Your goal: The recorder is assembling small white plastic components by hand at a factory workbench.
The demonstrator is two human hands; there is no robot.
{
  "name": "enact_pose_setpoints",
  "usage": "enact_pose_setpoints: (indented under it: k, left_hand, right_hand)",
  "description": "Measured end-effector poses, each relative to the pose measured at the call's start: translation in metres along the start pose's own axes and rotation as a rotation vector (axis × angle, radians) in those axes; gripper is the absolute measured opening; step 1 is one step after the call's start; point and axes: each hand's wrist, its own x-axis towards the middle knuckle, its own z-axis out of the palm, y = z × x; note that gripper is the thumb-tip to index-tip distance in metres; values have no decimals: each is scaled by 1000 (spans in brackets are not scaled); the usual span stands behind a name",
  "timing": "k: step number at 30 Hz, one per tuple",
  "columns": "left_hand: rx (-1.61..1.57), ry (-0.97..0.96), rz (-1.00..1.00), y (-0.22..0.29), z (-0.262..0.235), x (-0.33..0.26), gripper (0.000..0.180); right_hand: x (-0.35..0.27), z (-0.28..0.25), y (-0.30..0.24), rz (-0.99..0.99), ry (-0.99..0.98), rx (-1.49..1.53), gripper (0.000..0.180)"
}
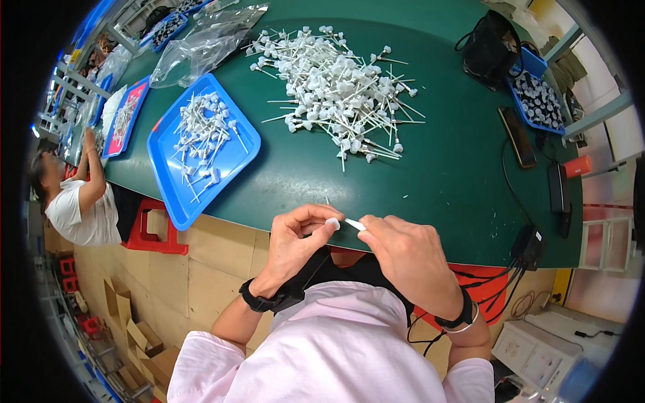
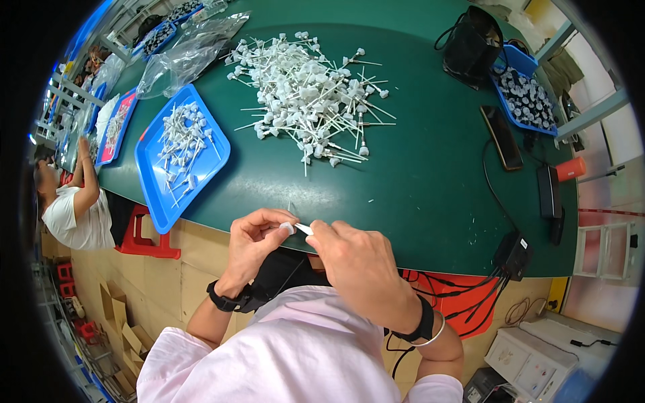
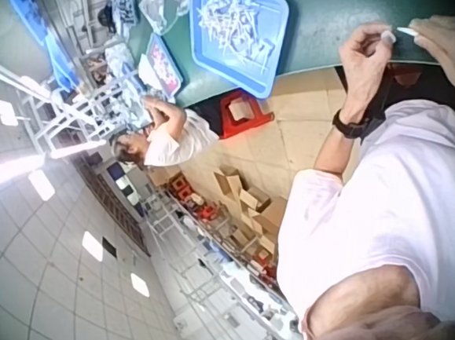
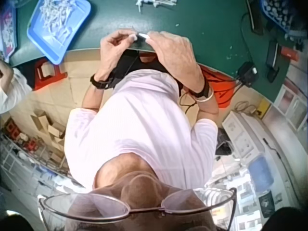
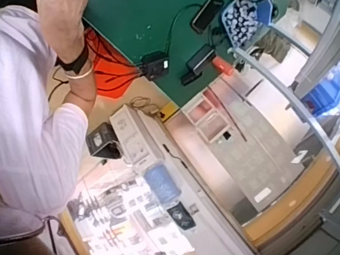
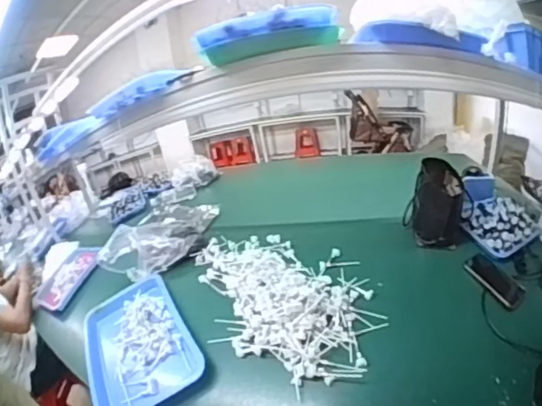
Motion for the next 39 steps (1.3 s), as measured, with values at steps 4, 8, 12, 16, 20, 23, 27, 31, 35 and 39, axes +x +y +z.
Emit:
enact_pose_setpoints:
  k: [4, 8, 12, 16, 20, 23, 27, 31, 35, 39]
  left_hand:
    - [5, -46, 1, -2, -4, 2, 14]
    - [-35, -45, -25, -3, -4, 3, 17]
    - [-85, -48, -144, 10, 0, 0, 24]
    - [-113, -73, -134, 9, -1, 0, 27]
    - [-75, -71, -129, 9, -3, -1, 26]
    - [-35, -77, -106, 8, -3, -1, 25]
    - [-9, -80, -89, 8, -4, -2, 25]
    - [13, -81, -80, 8, -3, -2, 24]
    - [11, -75, -93, 8, -2, -3, 24]
    - [5, -80, -91, 8, -2, -3, 23]
  right_hand:
    - [-1, 0, 2, 18, 54, 3, 15]
    - [0, 7, 0, 4, 84, 80, 15]
    - [-2, 16, 5, 8, 74, 109, 14]
    - [-1, 21, 2, -5, 71, 82, 14]
    - [2, 19, -2, 5, 49, 43, 13]
    - [2, 20, -2, 6, 50, 27, 13]
    - [1, 20, -5, 18, 48, -3, 13]
    - [1, 20, -4, 6, 59, -4, 12]
    - [1, 19, -4, 5, 50, -7, 13]
    - [0, 18, -4, 2, 46, -12, 13]
